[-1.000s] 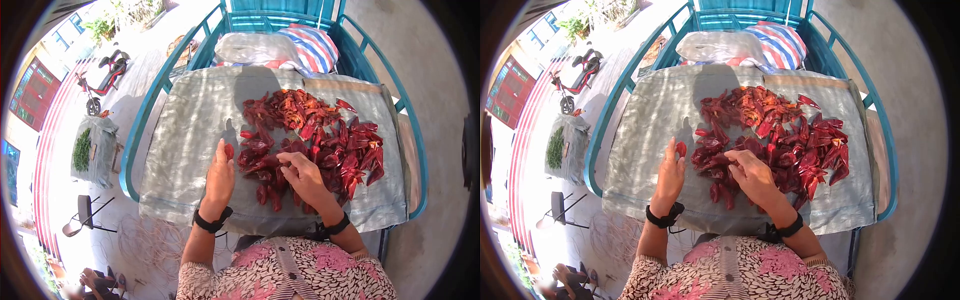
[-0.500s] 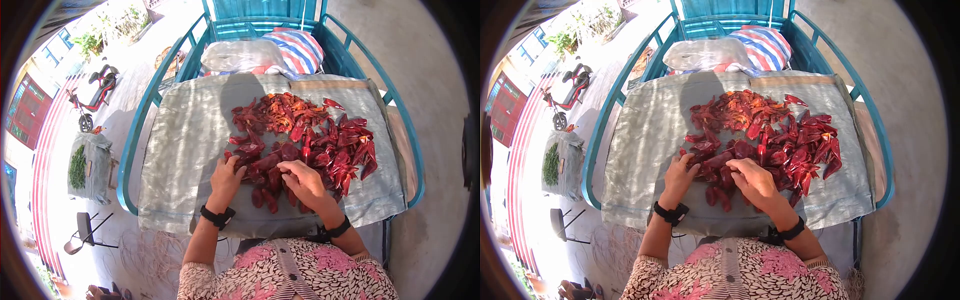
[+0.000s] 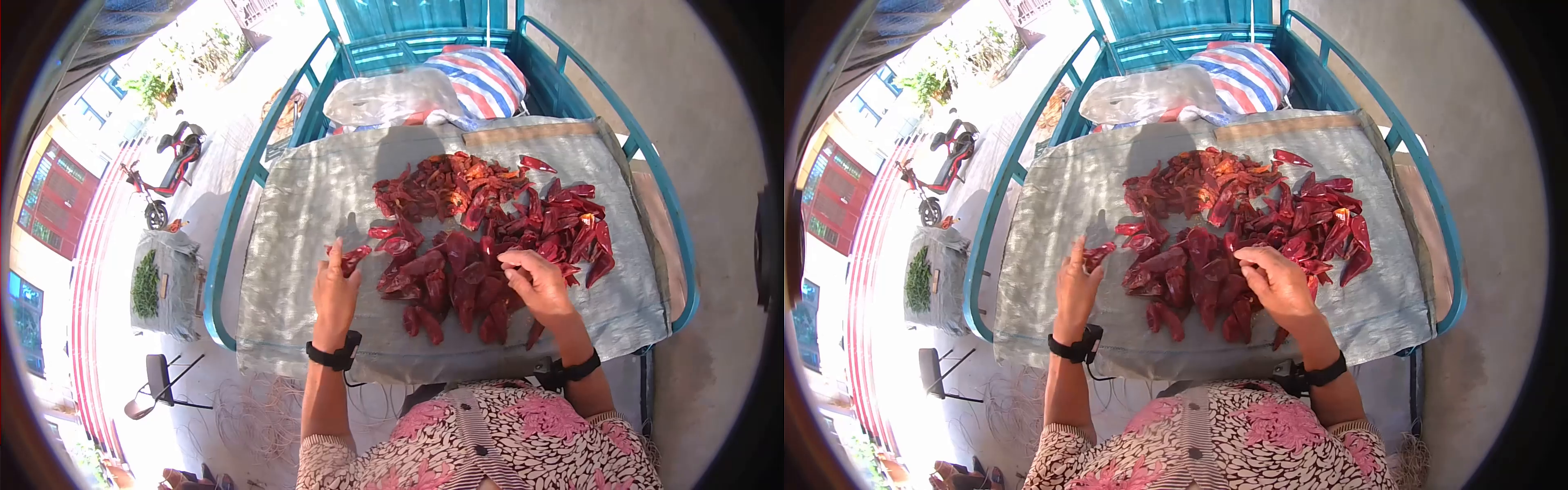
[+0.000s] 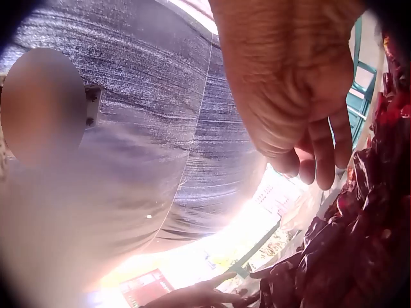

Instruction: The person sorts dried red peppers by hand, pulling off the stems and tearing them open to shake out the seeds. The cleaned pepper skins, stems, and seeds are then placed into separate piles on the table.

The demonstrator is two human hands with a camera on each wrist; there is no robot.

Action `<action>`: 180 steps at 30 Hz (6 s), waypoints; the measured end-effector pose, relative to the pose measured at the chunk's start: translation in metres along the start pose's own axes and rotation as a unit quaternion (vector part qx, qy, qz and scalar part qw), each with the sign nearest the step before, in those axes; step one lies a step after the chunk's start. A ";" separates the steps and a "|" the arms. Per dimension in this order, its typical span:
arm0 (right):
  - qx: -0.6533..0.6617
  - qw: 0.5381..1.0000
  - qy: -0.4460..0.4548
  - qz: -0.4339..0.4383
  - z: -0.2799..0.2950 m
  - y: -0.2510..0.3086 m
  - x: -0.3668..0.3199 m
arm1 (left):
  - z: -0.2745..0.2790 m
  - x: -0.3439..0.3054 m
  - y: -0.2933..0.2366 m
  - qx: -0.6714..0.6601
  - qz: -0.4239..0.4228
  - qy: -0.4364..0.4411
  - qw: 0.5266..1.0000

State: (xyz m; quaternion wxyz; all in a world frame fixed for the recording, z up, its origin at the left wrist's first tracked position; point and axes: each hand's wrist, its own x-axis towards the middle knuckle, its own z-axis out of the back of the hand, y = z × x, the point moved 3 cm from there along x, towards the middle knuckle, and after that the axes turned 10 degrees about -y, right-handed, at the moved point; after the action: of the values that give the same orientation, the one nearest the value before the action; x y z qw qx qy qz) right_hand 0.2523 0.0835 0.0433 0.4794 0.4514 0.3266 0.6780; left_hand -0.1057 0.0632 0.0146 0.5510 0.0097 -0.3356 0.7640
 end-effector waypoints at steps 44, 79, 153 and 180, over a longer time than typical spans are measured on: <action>-0.032 0.996 0.072 0.036 0.018 -0.031 0.018 | -0.077 0.048 -0.069 0.116 -0.261 0.081 0.955; -0.025 0.993 0.107 0.047 0.020 -0.025 -0.015 | -0.025 -0.007 -0.046 0.145 -0.049 0.064 0.986; -0.098 0.985 0.089 0.110 -0.055 0.017 0.000 | 0.010 -0.034 -0.043 -0.149 -0.057 -0.048 0.986; -0.069 0.990 0.090 0.088 -0.071 0.021 0.019 | -0.016 -0.028 -0.076 -0.131 -0.142 0.061 0.979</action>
State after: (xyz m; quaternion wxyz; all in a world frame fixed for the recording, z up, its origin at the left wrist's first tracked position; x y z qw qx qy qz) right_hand 0.1764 0.0940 0.0409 0.4169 0.3814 0.2799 0.7761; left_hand -0.0239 0.0611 0.0294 0.6697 -0.0622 -0.3935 0.6267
